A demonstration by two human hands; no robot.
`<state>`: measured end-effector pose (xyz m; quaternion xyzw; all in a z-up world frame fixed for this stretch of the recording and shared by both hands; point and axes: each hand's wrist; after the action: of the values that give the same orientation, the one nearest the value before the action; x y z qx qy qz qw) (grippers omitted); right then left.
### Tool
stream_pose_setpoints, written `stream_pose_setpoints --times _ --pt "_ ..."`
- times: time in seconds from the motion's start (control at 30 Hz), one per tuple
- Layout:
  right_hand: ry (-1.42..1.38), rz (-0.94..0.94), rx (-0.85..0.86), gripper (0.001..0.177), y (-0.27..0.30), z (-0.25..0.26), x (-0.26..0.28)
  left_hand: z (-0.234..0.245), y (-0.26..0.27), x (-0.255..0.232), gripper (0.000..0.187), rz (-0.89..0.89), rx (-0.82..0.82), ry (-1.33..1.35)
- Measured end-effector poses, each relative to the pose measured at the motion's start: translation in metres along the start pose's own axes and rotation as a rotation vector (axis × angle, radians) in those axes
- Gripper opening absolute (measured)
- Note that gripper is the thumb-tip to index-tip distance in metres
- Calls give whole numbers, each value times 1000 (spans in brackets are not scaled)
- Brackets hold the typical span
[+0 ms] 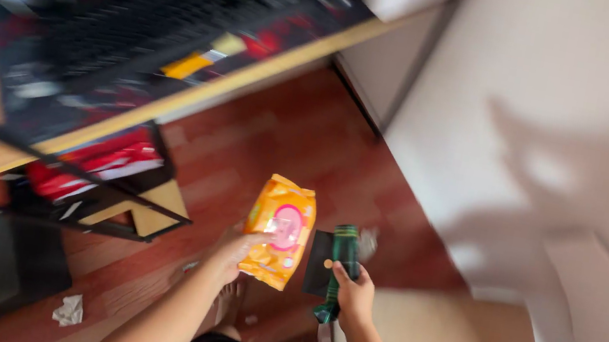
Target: The person cleans a white mesh filter with a tissue and places it on top of a computer case. They then organize various items on a small wooden shelf, including a wallet, a box, bottles, and a toy xylophone, moving them from a chair to the shelf.
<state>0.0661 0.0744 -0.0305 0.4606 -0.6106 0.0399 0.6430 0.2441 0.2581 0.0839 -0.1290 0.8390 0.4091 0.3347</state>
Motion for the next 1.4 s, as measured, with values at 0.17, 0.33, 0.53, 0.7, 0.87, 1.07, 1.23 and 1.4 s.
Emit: stream_pose_setpoints --times 0.17,0.33,0.53,0.7,0.87,1.07,1.23,1.4 --pt "-59 32 245 32 32 -129 113 37 69 -92 54 -244 179 257" --pt "-68 -2 383 36 57 -251 170 92 155 -179 54 -388 100 272" --pt "-216 -125 590 42 83 -337 171 184 195 -198 56 -541 61 230" --pt "-210 -245 761 44 99 -401 136 225 186 -183 65 -452 133 225" --pt "-142 -229 715 41 83 -432 117 277 196 -182 62 -499 82 -30" --pt "-94 -277 608 38 69 -457 114 363 251 -138 53 -596 -77 218" --pt "-40 -315 629 37 68 -502 118 393 253 -137 53 -730 -259 469" --pt "-48 -266 636 35 75 -534 141 408 238 -212 62 -838 -281 422"
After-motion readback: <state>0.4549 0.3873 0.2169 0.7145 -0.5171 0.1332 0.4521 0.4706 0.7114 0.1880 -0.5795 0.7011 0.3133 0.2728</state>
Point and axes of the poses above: each hand's wrist, its own y-axis away from the middle knuckle, its own z-axis out of the back of the hand, x = y × z, and after that the axes turned 10 degrees about x, right-handed
